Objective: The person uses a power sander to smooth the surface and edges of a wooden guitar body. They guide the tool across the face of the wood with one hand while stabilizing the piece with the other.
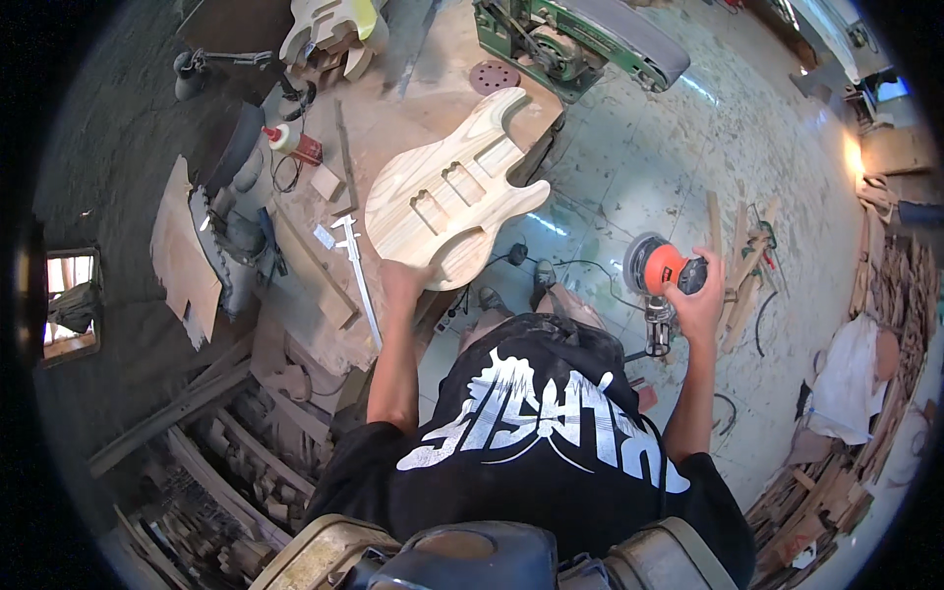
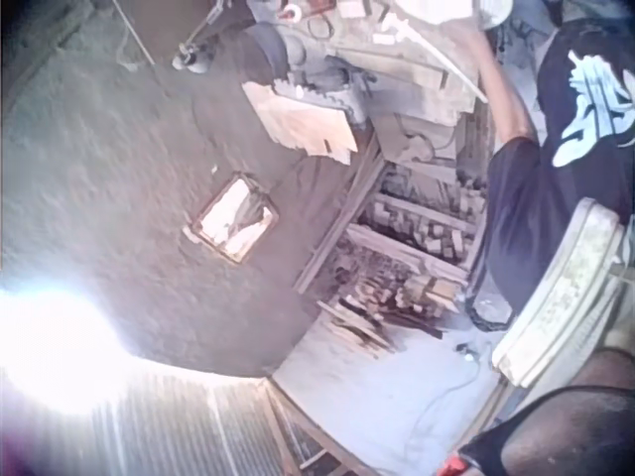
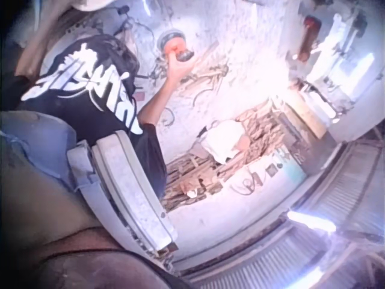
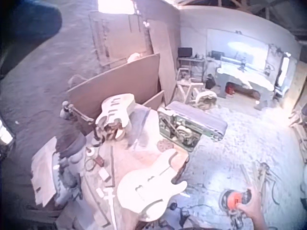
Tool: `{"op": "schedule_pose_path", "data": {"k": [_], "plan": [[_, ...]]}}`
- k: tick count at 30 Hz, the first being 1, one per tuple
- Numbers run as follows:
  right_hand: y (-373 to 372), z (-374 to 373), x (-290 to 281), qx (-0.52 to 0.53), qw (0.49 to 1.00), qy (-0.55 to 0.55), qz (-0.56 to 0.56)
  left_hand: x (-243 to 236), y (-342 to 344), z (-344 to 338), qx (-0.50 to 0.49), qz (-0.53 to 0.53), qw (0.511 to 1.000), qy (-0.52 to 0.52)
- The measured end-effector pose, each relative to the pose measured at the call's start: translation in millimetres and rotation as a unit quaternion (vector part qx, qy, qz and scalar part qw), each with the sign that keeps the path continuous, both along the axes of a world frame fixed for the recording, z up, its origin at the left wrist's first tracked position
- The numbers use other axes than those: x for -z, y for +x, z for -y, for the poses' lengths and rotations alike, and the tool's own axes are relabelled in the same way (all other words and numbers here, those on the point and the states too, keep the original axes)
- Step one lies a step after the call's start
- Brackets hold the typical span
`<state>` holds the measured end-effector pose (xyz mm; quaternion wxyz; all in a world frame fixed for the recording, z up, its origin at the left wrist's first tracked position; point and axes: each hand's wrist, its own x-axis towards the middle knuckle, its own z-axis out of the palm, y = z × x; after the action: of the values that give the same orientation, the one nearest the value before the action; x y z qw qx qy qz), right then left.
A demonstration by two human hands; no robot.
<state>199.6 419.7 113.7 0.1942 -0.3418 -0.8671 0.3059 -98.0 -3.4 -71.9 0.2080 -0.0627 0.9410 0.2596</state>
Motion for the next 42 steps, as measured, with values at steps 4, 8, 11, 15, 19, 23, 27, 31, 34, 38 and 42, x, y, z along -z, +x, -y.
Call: {"op": "schedule_pose_path", "data": {"k": [4,8,11,15,19,23,27,31,34,38,42], "plan": [[0,5,4,0.014,1.000,-0.006,0.013,8,10,4,0.019,-0.112,0.993,-0.023],[-6,0,2,-0.002,0.999,0.008,0.033,-5,-8,24,0.072,-0.109,0.991,-0.003],[-15,1,0,-0.017,0.999,0.002,0.038,-11,-16,33,0.074,-0.071,0.995,-0.001],[-35,0,-8,-0.056,0.997,0.000,0.053,-17,-12,28,0.046,-0.052,0.998,0.006],[-54,12,-21,-0.095,0.993,0.006,0.071,-21,-2,26,0.035,-0.063,0.996,0.056],[-55,15,-28,-0.094,0.992,0.003,0.078,-10,-1,30,0.049,-0.067,0.994,0.065],[-43,11,-32,-0.083,0.994,0.011,0.074,6,-9,41,0.052,-0.103,0.991,0.069],[-20,1,-32,-0.053,0.996,0.014,0.074,-4,-29,59,0.132,-0.069,0.986,0.081],[-5,-3,-25,-0.016,0.997,-0.013,0.076,2,-32,77,0.071,-0.095,0.991,0.057],[-9,3,-22,-0.005,0.996,-0.004,0.088,8,-38,83,0.100,-0.116,0.986,0.071],[-24,10,-24,-0.029,0.994,-0.010,0.103,-4,-55,54,0.145,-0.089,0.984,0.051]]}}
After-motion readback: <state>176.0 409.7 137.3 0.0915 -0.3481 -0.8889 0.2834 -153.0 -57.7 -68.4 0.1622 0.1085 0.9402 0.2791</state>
